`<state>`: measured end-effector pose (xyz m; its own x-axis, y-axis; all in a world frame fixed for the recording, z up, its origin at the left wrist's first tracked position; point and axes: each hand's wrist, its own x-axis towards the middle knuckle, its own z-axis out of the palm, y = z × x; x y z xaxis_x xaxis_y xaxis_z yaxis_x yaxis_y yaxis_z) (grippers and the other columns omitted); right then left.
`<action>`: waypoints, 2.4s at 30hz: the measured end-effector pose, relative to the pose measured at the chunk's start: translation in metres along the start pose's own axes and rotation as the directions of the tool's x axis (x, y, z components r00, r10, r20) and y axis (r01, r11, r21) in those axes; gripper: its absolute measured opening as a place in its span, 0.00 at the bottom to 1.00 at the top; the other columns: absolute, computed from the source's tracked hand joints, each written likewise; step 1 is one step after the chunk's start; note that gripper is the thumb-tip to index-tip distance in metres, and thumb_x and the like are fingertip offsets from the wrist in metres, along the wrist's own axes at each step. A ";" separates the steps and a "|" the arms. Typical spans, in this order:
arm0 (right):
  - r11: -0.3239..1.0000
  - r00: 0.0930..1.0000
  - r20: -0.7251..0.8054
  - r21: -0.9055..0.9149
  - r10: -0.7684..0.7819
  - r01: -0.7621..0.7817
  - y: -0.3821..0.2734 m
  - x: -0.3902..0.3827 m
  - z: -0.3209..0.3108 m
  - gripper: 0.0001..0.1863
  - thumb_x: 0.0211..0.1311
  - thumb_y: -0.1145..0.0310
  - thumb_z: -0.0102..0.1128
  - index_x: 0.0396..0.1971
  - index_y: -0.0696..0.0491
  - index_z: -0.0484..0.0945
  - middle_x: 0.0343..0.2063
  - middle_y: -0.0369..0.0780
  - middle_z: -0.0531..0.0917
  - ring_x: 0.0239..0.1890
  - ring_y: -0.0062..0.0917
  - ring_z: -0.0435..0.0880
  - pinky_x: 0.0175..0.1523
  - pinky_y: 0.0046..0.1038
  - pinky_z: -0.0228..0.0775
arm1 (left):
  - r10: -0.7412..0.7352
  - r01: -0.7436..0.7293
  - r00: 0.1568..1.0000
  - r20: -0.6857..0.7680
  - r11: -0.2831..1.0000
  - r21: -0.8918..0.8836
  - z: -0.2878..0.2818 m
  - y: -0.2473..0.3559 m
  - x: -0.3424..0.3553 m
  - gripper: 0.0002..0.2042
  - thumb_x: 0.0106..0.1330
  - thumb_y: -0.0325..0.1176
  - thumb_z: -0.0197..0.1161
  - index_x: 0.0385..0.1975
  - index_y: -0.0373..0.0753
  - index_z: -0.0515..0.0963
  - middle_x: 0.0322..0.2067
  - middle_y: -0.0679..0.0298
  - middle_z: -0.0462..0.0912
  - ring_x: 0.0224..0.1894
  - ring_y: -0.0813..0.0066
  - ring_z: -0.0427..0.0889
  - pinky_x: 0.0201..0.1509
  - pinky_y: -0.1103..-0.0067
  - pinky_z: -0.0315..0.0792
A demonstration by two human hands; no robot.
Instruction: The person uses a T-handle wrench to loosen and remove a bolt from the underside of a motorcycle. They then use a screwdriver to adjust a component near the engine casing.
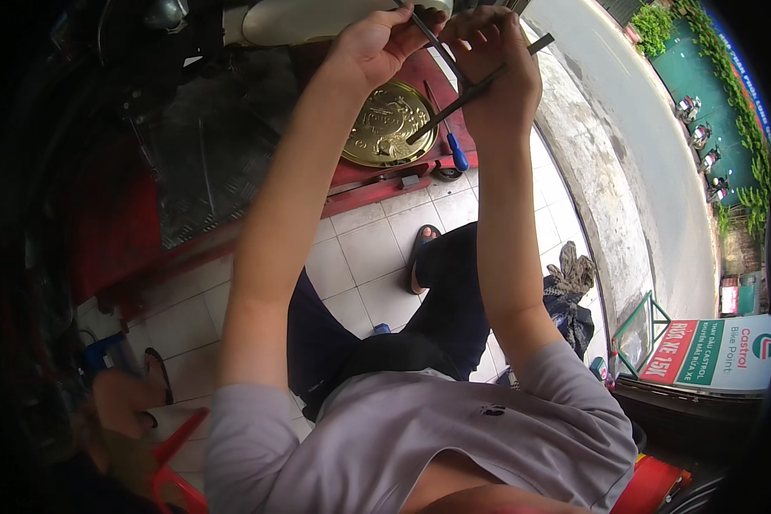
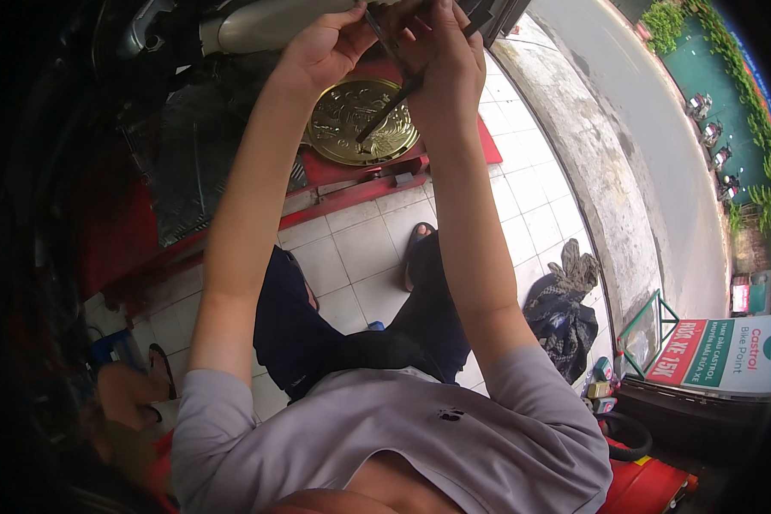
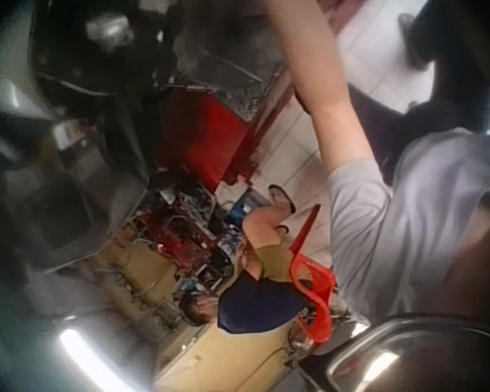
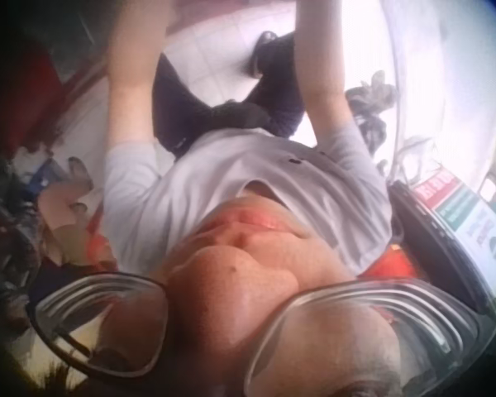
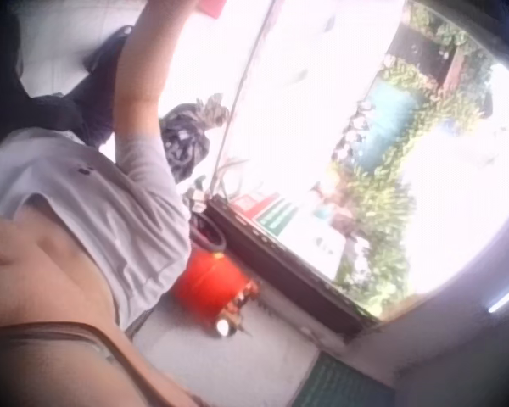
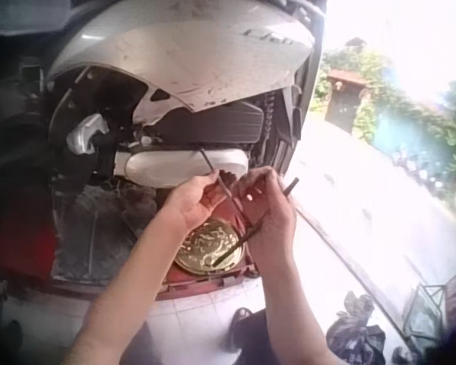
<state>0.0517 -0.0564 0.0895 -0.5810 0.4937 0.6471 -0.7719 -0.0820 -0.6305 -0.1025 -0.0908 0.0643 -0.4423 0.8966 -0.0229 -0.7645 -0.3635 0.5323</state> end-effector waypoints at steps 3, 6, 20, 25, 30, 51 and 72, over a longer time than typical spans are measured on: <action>0.981 0.959 -0.275 0.191 0.065 -0.012 -0.011 0.002 0.035 0.11 0.69 0.63 0.44 0.38 0.54 0.72 0.29 0.35 0.72 0.34 0.23 0.72 0.46 0.28 0.67 | 0.042 -0.042 0.993 0.107 0.999 -0.006 -0.002 0.000 -0.002 0.05 0.69 0.26 0.54 0.41 0.34 0.75 0.37 0.60 0.82 0.40 0.69 0.83 0.48 0.76 0.80; 0.982 0.991 -0.128 0.189 0.039 -0.014 -0.007 -0.003 0.023 0.10 0.69 0.63 0.46 0.42 0.53 0.71 0.38 0.36 0.74 0.45 0.25 0.74 0.56 0.31 0.68 | 0.024 -0.026 0.986 0.167 1.000 0.008 -0.005 -0.002 -0.002 0.07 0.71 0.28 0.52 0.41 0.33 0.74 0.36 0.60 0.82 0.40 0.69 0.83 0.48 0.75 0.80; 0.773 0.714 -0.320 0.108 0.623 -0.626 0.044 -0.122 -0.165 0.28 0.63 0.57 0.51 0.55 0.63 0.71 0.20 0.35 0.73 0.18 0.15 0.65 0.29 0.21 0.61 | -0.009 -0.076 0.996 0.092 0.491 0.868 -0.090 -0.093 -0.009 0.10 0.67 0.31 0.59 0.43 0.35 0.80 0.41 0.59 0.84 0.46 0.68 0.83 0.53 0.75 0.77; 0.773 0.554 -0.613 0.154 0.563 -0.615 0.045 -0.118 -0.180 0.20 0.64 0.66 0.47 0.46 0.65 0.77 0.14 0.29 0.62 0.14 0.13 0.53 0.22 0.19 0.43 | 0.183 -0.401 0.841 0.509 -0.423 0.813 -0.149 -0.117 0.066 0.15 0.58 0.27 0.62 0.46 0.38 0.81 0.43 0.55 0.83 0.46 0.58 0.80 0.52 0.69 0.73; 0.843 0.564 -0.707 0.085 0.427 -0.532 0.038 -0.122 -0.198 0.18 0.62 0.70 0.45 0.44 0.67 0.78 0.14 0.30 0.61 0.14 0.13 0.52 0.21 0.21 0.42 | 0.022 -0.287 0.914 0.405 -0.672 0.683 -0.163 -0.125 0.095 0.13 0.58 0.27 0.60 0.43 0.39 0.81 0.43 0.58 0.82 0.51 0.61 0.76 0.54 0.67 0.71; 0.786 0.373 -0.875 0.012 0.307 -0.618 0.074 -0.164 -0.272 0.22 0.65 0.69 0.45 0.51 0.71 0.56 0.39 0.54 0.69 0.42 0.45 0.78 0.49 0.48 0.80 | -0.240 0.227 0.970 0.026 0.944 0.238 -0.170 -0.107 -0.065 0.09 0.60 0.25 0.59 0.39 0.31 0.78 0.34 0.59 0.81 0.38 0.74 0.79 0.44 0.79 0.74; 0.908 0.933 0.297 -0.413 0.205 -0.068 -0.041 0.001 -0.029 0.37 0.68 0.43 0.43 0.52 0.69 0.69 0.43 0.52 0.78 0.49 0.38 0.77 0.55 0.40 0.66 | -0.022 0.033 0.994 -0.103 0.993 0.111 -0.179 -0.064 -0.086 0.07 0.60 0.26 0.60 0.35 0.31 0.79 0.32 0.58 0.83 0.35 0.73 0.82 0.41 0.79 0.77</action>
<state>0.0902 -0.0273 0.1033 -0.7768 0.1868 0.6014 -0.5546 0.2495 -0.7938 -0.1001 -0.1897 -0.1194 -0.4714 0.8735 -0.1215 -0.7221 -0.3032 0.6218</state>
